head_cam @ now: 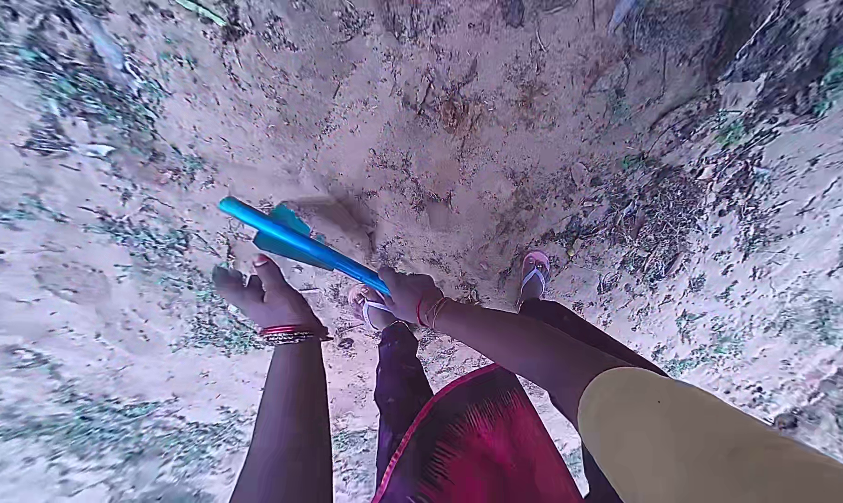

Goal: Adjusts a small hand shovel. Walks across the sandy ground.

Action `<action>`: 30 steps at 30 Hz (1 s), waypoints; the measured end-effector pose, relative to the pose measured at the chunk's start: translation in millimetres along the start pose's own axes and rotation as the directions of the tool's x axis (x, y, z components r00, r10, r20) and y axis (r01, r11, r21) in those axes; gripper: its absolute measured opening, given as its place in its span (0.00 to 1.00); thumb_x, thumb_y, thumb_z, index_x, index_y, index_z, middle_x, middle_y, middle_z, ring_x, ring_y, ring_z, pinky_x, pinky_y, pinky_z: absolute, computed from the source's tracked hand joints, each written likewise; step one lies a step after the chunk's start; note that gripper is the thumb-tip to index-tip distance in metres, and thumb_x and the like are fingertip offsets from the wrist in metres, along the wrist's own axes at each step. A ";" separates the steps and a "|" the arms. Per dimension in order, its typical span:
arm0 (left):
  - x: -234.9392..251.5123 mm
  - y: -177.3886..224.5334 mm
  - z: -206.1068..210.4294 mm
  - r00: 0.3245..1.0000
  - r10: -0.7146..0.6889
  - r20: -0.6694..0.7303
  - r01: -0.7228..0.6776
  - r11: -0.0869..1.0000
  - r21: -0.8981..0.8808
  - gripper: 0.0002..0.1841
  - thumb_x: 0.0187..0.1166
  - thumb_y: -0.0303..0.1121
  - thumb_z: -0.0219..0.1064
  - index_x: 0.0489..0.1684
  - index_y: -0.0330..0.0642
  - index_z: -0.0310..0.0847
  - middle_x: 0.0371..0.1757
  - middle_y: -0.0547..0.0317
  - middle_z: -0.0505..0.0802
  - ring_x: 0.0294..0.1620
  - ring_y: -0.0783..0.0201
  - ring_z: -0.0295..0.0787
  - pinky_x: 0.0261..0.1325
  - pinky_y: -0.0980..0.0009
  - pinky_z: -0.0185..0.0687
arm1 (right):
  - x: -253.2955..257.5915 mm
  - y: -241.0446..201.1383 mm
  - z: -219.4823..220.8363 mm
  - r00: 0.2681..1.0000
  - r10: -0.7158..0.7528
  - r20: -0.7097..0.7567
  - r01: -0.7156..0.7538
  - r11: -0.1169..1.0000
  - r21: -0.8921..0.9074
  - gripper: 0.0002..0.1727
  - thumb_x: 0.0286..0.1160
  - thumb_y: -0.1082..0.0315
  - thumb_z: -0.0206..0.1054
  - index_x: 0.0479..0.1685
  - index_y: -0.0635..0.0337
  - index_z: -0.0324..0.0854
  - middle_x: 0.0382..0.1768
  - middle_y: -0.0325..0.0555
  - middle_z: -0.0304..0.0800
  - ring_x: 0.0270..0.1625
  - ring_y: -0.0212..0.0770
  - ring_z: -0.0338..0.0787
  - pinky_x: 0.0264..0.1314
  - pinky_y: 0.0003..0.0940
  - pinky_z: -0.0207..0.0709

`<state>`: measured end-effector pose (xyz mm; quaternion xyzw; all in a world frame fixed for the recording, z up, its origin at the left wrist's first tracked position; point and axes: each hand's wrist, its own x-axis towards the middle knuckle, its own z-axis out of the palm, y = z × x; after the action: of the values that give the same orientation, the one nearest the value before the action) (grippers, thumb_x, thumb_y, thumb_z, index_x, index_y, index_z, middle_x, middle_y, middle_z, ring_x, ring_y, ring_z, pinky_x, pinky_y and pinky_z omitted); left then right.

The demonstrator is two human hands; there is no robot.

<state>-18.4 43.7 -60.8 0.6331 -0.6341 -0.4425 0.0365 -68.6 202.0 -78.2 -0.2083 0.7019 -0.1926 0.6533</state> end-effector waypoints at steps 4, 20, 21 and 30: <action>-63.7 42.6 -27.5 0.998 -0.005 0.058 0.017 0.978 -0.206 0.32 0.94 0.51 0.43 0.93 0.44 0.47 0.86 0.50 0.70 0.82 0.61 0.70 0.80 0.56 0.70 | -134.7 21.5 -39.1 0.985 -0.171 0.015 0.171 0.965 -0.201 0.28 0.85 0.69 0.60 0.84 0.66 0.67 0.63 0.68 0.89 0.65 0.66 0.89 0.68 0.63 0.74; -209.8 8.2 98.7 0.921 -0.253 0.295 0.382 0.731 -0.565 0.17 0.94 0.28 0.46 0.73 0.27 0.65 0.58 0.49 0.81 0.53 0.67 0.80 0.61 0.68 0.77 | -240.2 171.6 -82.4 0.933 0.355 -0.061 -0.339 0.809 -0.480 0.28 0.91 0.66 0.52 0.87 0.64 0.61 0.77 0.66 0.77 0.73 0.66 0.84 0.71 0.63 0.76; -204.6 -3.8 103.0 0.929 -0.240 0.281 0.360 0.755 -0.548 0.16 0.93 0.28 0.47 0.73 0.29 0.65 0.59 0.51 0.79 0.53 0.68 0.79 0.61 0.69 0.76 | -225.1 177.0 -84.7 0.939 0.338 -0.057 -0.319 0.801 -0.507 0.28 0.92 0.64 0.52 0.87 0.64 0.61 0.75 0.67 0.79 0.73 0.66 0.84 0.71 0.63 0.76; -157.0 -117.2 256.3 0.983 -0.177 0.040 0.167 0.793 -0.586 0.13 0.86 0.23 0.56 0.66 0.34 0.72 0.51 0.60 0.83 0.47 0.70 0.84 0.56 0.68 0.84 | -115.5 277.3 -139.8 0.962 0.264 -0.075 -0.246 0.706 -0.664 0.26 0.89 0.62 0.61 0.83 0.55 0.67 0.57 0.64 0.90 0.60 0.66 0.92 0.54 0.64 0.84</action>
<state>-52.9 329.4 -206.5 0.6492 -0.4061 -0.6128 0.1950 -212.5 497.3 -122.0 -0.3316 0.7375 0.1660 0.5645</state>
